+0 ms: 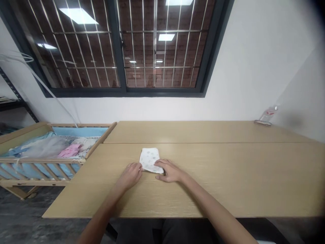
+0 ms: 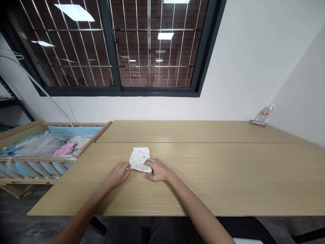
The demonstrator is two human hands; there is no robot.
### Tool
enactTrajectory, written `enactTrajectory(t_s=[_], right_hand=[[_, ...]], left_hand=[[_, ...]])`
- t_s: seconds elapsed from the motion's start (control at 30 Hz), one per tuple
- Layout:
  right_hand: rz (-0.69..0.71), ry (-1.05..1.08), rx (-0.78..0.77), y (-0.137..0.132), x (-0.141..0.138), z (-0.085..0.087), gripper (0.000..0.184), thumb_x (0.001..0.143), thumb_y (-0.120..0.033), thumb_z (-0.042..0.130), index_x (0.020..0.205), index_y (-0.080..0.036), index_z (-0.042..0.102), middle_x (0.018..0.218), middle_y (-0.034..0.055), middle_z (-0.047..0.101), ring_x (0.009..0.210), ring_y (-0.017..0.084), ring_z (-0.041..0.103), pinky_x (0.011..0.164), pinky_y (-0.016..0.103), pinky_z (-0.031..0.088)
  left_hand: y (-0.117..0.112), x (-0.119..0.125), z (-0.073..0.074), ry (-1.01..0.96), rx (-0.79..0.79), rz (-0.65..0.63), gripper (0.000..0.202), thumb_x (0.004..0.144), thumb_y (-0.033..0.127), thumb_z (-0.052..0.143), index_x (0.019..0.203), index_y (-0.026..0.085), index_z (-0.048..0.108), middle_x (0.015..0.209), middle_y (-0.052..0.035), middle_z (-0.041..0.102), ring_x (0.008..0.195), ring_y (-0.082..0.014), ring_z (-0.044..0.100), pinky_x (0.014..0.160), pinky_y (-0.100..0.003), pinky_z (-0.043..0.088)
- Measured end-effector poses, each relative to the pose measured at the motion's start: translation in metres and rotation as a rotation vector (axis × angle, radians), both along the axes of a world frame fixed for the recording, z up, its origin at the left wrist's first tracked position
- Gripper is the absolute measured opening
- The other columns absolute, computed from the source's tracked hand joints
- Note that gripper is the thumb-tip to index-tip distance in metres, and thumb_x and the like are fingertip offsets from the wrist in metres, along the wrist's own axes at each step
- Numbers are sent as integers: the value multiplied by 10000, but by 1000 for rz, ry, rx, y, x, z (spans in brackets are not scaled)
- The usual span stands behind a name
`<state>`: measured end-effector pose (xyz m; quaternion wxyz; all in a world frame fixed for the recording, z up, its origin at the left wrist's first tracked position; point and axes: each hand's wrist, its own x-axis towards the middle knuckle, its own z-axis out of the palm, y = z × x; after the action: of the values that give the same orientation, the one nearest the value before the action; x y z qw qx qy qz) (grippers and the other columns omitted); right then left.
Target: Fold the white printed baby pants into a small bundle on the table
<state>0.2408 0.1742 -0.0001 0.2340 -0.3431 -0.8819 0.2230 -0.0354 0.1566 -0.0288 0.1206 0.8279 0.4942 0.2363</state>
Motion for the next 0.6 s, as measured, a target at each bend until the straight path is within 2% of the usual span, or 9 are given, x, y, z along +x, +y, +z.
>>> enactTrajectory(t_s=[0.13,0.2,0.3,0.4,0.47,0.6], right_hand=[[-99,76,-103,24,-7,-2,206,872,-311,625,1016,-237,752,1012,60,760,960,261,674,903,370,500],[-188,127,-147,37,-11,-3,202,891,-335,607,996,-233,746,951,43,764,885,246,676,845,353,516],[-306,253,-157,56,-15,-8,257,880,-381,640,1062,-220,721,986,42,763,906,243,673,825,348,526],[-408,330,-167,73,-21,-17,252,866,-393,673,1020,-197,703,940,53,758,879,241,668,792,341,527],[-516,307,-170,83,-26,-23,195,863,-373,680,954,-200,682,880,54,746,832,233,659,761,324,515],[-701,228,-165,93,-32,-31,164,861,-326,658,972,-212,616,856,52,709,807,220,644,749,308,480]], left_hand=[[21,-5,14,-100,-100,-4,343,1007,385,357,990,201,646,961,-83,719,910,-243,653,854,-361,506],[30,-7,19,-141,-144,-30,361,975,468,438,1044,201,671,993,-76,736,945,-253,664,859,-353,519],[43,-7,20,-177,-176,-33,415,926,504,531,1177,200,662,1075,-84,743,1040,-267,660,901,-353,520],[59,-1,15,-172,-179,58,427,995,483,385,1149,174,637,1008,-83,740,942,-232,676,819,-322,523],[71,4,11,-144,-171,147,428,1024,465,315,1105,173,617,938,-71,731,854,-215,675,762,-307,506],[88,18,4,-59,-147,308,349,1029,417,338,1092,192,597,934,-98,734,872,-245,690,771,-328,476]])
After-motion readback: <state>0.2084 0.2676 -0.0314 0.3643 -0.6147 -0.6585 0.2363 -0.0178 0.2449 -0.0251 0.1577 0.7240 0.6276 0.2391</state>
